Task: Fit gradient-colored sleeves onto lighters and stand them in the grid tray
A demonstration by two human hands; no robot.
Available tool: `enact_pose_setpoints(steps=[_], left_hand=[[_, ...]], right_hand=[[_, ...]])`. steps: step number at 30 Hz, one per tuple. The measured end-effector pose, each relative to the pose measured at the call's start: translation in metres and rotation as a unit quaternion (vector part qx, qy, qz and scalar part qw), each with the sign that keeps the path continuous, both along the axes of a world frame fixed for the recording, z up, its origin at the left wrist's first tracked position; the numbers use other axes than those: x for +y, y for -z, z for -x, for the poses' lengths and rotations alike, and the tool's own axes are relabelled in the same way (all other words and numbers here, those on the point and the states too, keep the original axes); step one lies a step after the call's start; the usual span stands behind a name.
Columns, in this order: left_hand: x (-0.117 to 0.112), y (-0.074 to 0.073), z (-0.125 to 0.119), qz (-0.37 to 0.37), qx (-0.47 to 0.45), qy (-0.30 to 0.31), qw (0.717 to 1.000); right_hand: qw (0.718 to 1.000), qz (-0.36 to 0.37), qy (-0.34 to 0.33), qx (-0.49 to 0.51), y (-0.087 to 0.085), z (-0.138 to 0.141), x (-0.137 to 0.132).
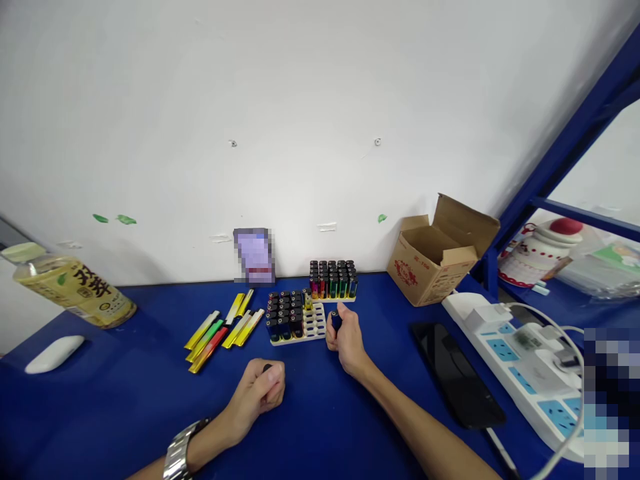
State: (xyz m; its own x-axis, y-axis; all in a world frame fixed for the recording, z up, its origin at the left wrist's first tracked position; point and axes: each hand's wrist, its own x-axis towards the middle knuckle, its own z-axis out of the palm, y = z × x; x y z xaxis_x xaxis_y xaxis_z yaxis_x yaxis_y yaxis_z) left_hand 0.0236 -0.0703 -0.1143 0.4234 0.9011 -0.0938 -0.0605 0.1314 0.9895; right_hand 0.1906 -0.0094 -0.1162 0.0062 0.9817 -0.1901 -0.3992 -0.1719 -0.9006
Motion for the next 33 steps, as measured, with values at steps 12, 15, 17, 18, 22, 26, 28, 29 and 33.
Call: enact_pose_setpoints(steps=[12,15,17,18,22,26,28,29,33], left_hand=[[-0.001,-0.002,0.0,-0.037,0.092,-0.003,0.995],[-0.002,-0.001,0.001,-0.019,0.071,-0.001,0.997],[-0.003,-0.001,0.001,0.0,0.05,0.004,0.999],[-0.004,-0.001,0.001,0.002,0.045,0.004,0.999],[-0.005,-0.007,-0.001,-0.06,0.065,-0.022,0.996],[-0.005,-0.007,-0.003,-0.082,0.072,-0.016,0.994],[-0.005,-0.004,-0.004,-0.079,0.081,-0.017,0.993],[-0.005,-0.003,-0.004,-0.081,0.087,-0.019,0.993],[-0.005,-0.004,-0.003,-0.093,0.146,-0.029,0.984]], right_hand=[[0.998,-0.049,-0.016,-0.047,0.011,-0.002,-0.002],[0.995,-0.07,-0.029,-0.059,0.013,-0.002,-0.003],[0.994,-0.079,-0.038,-0.063,0.014,-0.003,-0.003],[0.994,-0.082,-0.041,-0.065,0.014,-0.003,-0.003],[0.992,-0.088,-0.044,-0.081,0.014,-0.002,-0.004],[0.994,-0.068,-0.037,-0.079,0.011,-0.002,-0.004],[0.994,-0.065,-0.039,-0.08,0.01,-0.001,-0.005],[0.993,-0.068,-0.043,-0.083,0.009,-0.001,-0.005],[0.99,-0.083,-0.054,-0.099,0.008,-0.001,-0.006]])
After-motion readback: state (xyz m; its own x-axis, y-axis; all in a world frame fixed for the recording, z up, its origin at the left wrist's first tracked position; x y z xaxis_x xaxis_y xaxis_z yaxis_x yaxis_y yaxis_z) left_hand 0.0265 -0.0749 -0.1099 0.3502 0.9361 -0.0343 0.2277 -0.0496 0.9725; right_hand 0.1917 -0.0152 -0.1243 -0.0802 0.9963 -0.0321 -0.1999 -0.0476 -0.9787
